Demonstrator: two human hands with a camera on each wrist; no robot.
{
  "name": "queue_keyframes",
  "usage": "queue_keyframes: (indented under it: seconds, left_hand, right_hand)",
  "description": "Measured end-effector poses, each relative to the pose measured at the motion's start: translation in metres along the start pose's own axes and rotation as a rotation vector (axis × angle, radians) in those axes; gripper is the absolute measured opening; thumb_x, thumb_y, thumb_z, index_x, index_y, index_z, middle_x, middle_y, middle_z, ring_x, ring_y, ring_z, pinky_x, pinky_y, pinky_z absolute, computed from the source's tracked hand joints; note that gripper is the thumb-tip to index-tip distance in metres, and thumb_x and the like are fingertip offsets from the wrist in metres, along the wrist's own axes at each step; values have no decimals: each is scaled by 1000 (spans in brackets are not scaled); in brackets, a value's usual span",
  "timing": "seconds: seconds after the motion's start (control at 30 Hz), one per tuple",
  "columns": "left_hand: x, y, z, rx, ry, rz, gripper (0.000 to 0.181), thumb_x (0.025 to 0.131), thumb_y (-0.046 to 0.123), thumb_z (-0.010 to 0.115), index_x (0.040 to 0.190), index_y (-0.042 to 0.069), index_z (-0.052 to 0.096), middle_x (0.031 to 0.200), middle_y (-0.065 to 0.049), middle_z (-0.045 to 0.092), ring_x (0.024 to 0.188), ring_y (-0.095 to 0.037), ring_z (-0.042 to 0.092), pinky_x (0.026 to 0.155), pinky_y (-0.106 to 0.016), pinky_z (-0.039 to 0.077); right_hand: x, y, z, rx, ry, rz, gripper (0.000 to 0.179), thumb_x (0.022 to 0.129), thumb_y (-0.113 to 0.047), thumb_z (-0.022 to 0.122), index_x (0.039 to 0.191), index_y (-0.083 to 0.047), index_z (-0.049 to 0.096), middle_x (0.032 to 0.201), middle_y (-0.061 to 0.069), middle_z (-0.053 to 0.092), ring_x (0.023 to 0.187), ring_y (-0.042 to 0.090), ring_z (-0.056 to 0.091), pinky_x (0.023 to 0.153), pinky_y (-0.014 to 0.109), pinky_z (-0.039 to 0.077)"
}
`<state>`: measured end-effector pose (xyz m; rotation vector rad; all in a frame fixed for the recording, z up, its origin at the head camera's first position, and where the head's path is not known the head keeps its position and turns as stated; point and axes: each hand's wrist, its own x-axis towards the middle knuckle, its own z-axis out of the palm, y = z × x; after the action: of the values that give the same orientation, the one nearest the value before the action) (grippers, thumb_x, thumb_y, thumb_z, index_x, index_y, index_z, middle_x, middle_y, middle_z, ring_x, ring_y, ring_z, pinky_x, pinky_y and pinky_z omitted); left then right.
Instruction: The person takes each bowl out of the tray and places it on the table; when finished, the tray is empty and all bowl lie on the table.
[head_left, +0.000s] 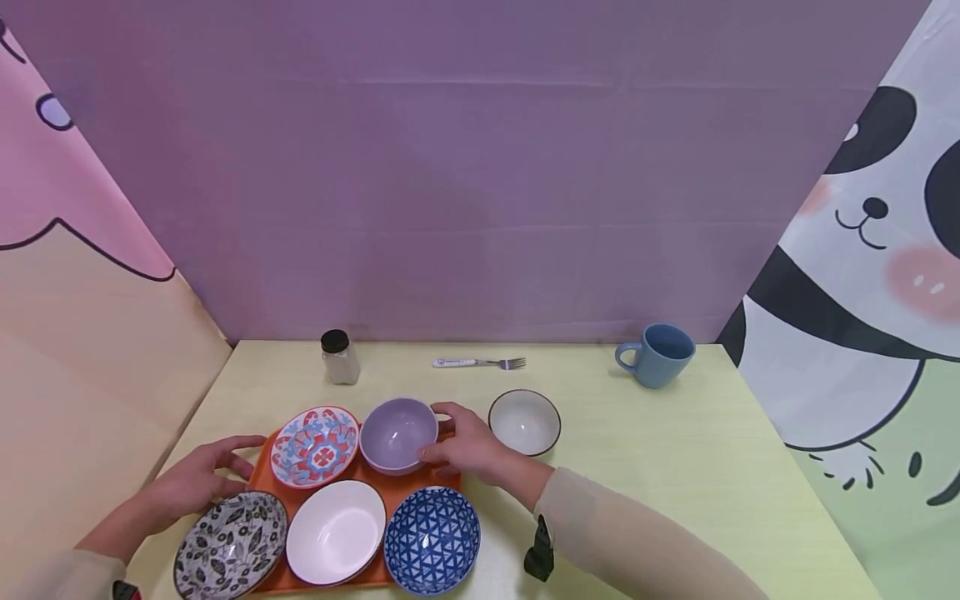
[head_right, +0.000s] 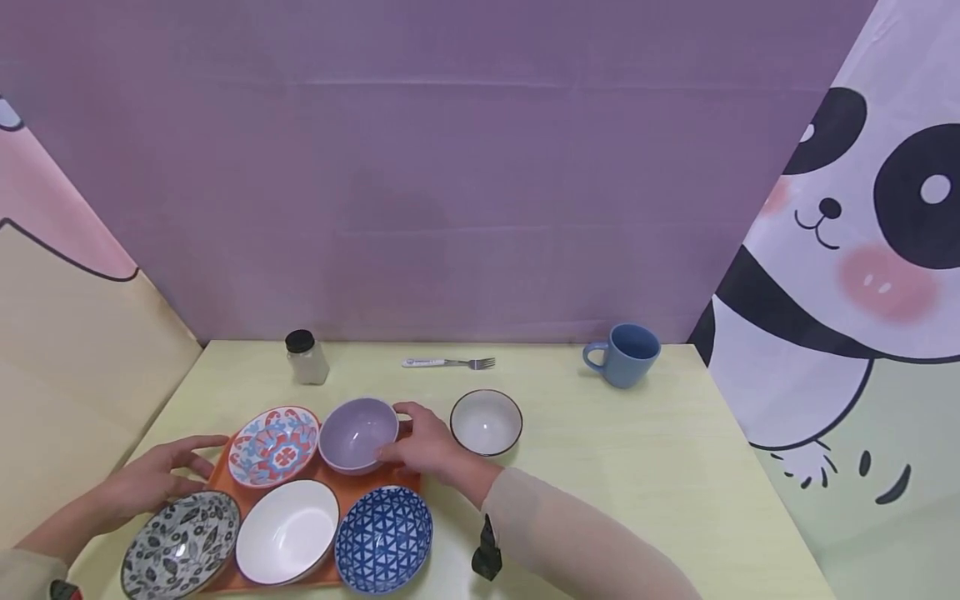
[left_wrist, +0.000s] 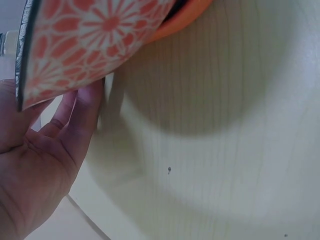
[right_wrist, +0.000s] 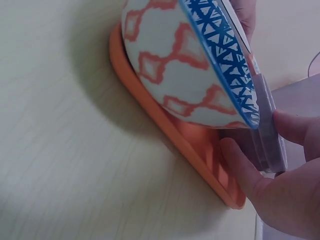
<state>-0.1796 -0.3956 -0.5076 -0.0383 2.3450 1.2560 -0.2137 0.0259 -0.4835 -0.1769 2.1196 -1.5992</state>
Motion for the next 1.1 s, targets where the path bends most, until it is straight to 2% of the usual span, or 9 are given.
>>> queue_keyframes:
  seconds: [0.33, 0.73, 1.1]
  left_hand:
    - [-5, 3, 0, -14, 9, -2, 73, 93, -3, 60, 158, -2, 26, 114, -19, 59, 86, -26, 61, 57, -32, 55]
    - [-6, 6, 6, -6, 25, 6, 72, 92, -3, 62, 157, -2, 29, 112, -19, 59, 88, -26, 61, 61, -33, 57]
    - [-7, 6, 5, -5, 24, 0, 73, 92, -3, 62, 157, -2, 28, 113, -19, 59, 90, -26, 60, 63, -35, 58]
  right_hand:
    - [-2, -8, 2, 117, -12, 50, 76, 82, -6, 81, 149, -13, 48, 130, 17, 62, 86, 25, 74, 76, 43, 64]
    - [-3, -5, 2, 191, 28, 84, 69, 86, -4, 75, 149, -16, 50, 132, 20, 58, 82, 28, 74, 68, 42, 64]
    - [-4, -3, 4, 246, 46, 101, 64, 87, -3, 72, 147, -17, 53, 135, 20, 58, 80, 27, 73, 70, 41, 64]
